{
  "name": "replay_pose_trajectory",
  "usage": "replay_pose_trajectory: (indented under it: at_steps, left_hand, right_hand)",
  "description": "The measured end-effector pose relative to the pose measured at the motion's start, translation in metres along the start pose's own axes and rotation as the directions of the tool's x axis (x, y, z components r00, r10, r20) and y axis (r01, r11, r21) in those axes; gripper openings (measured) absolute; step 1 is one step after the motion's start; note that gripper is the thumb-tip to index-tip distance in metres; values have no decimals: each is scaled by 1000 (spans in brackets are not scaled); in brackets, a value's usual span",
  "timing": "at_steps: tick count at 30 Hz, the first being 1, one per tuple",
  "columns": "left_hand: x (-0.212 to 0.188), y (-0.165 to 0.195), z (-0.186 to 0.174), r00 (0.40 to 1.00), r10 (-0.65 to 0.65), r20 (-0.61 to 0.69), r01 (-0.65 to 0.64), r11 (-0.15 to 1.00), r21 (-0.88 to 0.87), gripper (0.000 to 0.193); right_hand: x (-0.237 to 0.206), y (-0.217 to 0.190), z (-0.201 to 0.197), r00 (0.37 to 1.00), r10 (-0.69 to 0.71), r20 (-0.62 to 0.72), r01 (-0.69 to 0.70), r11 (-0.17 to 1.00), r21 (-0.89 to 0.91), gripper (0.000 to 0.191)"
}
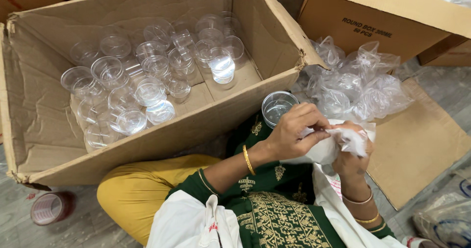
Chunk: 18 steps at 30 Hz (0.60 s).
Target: The person sits on the floor next to a cardboard box of clear round plastic containers. They take containers from the box one at a time, insert each into a clear plastic bag, and place the bagged containers into a pile beside them, repeating this packing cycle throughout the episode.
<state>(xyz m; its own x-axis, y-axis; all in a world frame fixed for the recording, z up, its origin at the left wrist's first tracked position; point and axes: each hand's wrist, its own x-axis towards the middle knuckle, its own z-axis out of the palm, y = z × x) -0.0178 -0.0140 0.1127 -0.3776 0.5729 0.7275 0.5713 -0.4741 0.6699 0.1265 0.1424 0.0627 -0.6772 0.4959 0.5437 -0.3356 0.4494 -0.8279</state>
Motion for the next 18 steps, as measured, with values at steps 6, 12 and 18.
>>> replay_pose_trajectory:
  at_steps: [6,12,18]
  left_hand:
    - [-4,-3,-1,996,-80,41,81,996,-27,29]
    - [-6,0,-5,999,25,-40,-28,997,-68,26]
    - [-2,1,-2,992,-128,20,128,992,-16,21]
  right_hand:
    - [4,-3,1,979,-203,8,203,970,-134,6]
    - [3,0,0,995,1,-100,0,1000,18,5]
    - [2,-1,5,983,-153,-104,154,988,2,14]
